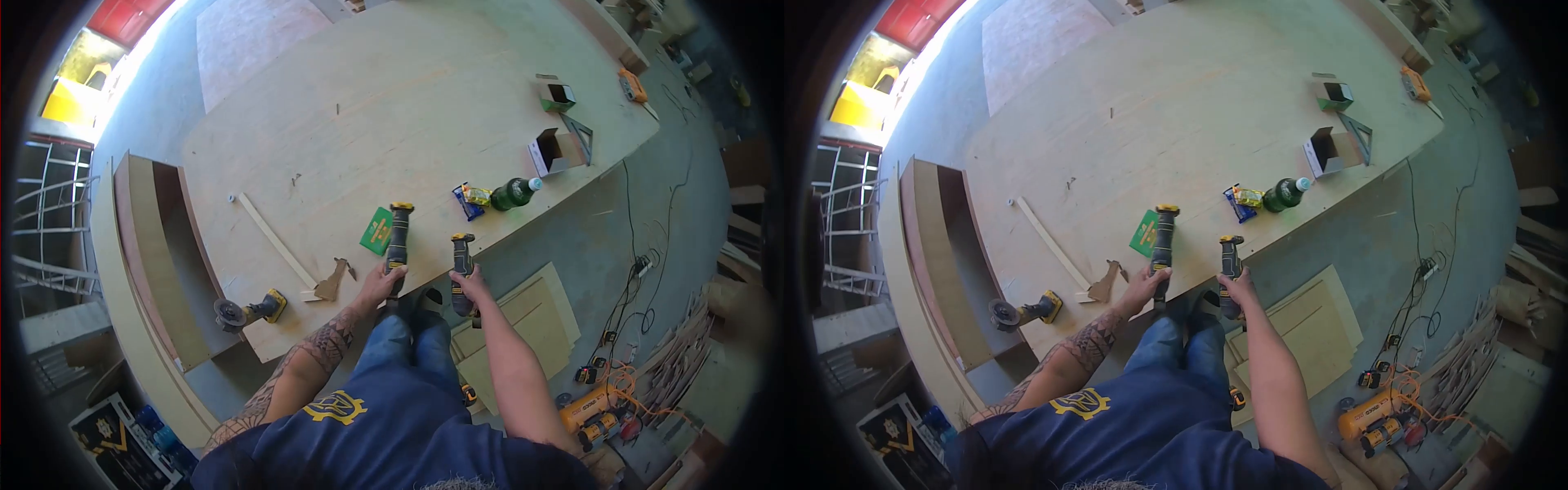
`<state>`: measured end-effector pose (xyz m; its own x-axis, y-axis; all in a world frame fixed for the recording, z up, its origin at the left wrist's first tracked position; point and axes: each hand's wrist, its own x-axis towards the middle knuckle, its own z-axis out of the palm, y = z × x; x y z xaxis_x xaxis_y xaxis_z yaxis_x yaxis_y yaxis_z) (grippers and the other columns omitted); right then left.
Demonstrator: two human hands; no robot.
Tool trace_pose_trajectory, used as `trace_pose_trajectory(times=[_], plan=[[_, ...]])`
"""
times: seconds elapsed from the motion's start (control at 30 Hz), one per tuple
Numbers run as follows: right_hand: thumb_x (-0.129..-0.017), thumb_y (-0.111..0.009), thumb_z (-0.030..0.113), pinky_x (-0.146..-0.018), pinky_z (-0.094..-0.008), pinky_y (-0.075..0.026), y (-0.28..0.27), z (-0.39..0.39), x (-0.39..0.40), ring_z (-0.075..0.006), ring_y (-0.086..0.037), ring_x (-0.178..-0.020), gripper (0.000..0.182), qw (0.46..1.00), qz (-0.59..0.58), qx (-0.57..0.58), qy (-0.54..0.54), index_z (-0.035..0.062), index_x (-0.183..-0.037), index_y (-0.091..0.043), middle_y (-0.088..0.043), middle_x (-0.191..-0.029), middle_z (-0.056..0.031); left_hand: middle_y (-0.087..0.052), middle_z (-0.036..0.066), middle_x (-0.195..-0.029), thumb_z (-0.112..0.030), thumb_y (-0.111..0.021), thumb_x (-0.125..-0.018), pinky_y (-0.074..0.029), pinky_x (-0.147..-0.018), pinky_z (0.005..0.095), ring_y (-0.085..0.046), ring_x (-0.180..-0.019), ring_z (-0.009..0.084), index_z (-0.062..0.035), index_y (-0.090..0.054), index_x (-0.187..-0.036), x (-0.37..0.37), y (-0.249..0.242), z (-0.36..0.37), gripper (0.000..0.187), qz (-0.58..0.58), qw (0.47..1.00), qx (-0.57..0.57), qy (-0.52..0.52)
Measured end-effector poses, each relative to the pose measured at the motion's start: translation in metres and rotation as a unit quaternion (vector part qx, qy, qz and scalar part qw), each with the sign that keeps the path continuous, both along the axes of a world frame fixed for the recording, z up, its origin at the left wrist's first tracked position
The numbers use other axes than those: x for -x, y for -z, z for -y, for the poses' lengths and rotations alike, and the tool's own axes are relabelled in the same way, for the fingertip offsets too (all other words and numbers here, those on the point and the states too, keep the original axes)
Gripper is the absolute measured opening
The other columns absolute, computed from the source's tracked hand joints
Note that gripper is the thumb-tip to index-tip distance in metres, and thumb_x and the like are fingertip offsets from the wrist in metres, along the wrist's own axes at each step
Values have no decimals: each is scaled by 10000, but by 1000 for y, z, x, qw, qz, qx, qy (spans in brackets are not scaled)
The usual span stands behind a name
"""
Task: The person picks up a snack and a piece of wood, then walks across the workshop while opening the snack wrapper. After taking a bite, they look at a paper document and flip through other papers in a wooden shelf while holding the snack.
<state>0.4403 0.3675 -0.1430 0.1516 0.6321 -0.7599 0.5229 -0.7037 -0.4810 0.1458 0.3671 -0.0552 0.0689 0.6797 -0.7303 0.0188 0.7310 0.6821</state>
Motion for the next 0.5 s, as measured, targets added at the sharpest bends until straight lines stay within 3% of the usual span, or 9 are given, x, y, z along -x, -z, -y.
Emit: trace_pose_trajectory(times=[0.07, 0.17, 0.2, 0.23, 0.27, 0.37, 0.5], plan=[[-789, -849, 474, -1028, -450, -523, 2, -11, 14, -392, -646, -1236, 1033, 998, -43, -6, 44, -18, -1535, -332, -614, -1371, -282, -650, 31, -850, -455, -772, -907, -512, -667, 316, -613, -761, 131, -25, -633, -1108, -29, 41, 0, 494, -23, 1000, -1, 14], [-803, -854, 433, -1000, -436, -535, 16, -26, 29, -369, -657, -1195, 1019, 994, -69, 31, 79, -30, -1537, -319, -609, -1352, -261, -717, 122, -899, -477, -805, -838, -561, -722, 368, -690, -756, 222, -13, -647, -1133, -59, 54, -6, 571, -103, 994, -23, 5], [-803, -854, 433, -1000, -436, -535, 23, -29, 31, -369, -657, -1195, 1019, 995, -77, 32, 53, -30, -1537, -319, -609, -1352, -261, -700, 180, -975, -493, -801, -828, -559, -839, 387, -704, -936, 277, 49, -628, -1176, -62, 61, -11, 667, -109, 994, 20, 25], [-803, -855, 427, -1006, -437, -531, 39, -39, 39, -369, -654, -1200, 1026, 996, -74, 33, 37, -36, -1539, -309, -601, -1361, -264, -669, 281, -1110, -502, -795, -826, -541, -928, 450, -673, -1074, 393, 87, -617, -1162, -78, 100, -4, 702, -279, 959, -60, -6], [-804, -856, 422, -1012, -438, -528, 45, -42, 37, -368, -651, -1204, 1033, 996, -64, 32, 48, -43, -1540, -300, -593, -1371, -268, -621, 341, -1200, -512, -798, -820, -509, -992, 510, -621, -1151, 479, 112, -601, -1170, -83, 100, -12, 741, -282, 957, -57, -34], [-833, -834, 415, -1023, -449, -520, 62, -61, 45, -393, -647, -1220, 1010, 999, -23, -19, 31, -51, -1542, -287, -577, -1398, -285, -597, 351, -1237, -490, -796, -828, -488, -1030, 515, -600, -1173, 493, 120, -556, -1235, -91, 119, -29, 772, -314, 948, -35, -44], [-871, -797, 414, -1034, -479, -511, 80, -108, 63, -456, -647, -1206, 950, 992, 72, -98, -29, -61, -1525, -297, -595, -1369, -319, -542, 357, -1332, -350, -753, -894, -437, -1110, 516, -532, -1275, 503, 117, -469, -1364, -85, 128, -33, 721, -292, 952, -92, -26]])
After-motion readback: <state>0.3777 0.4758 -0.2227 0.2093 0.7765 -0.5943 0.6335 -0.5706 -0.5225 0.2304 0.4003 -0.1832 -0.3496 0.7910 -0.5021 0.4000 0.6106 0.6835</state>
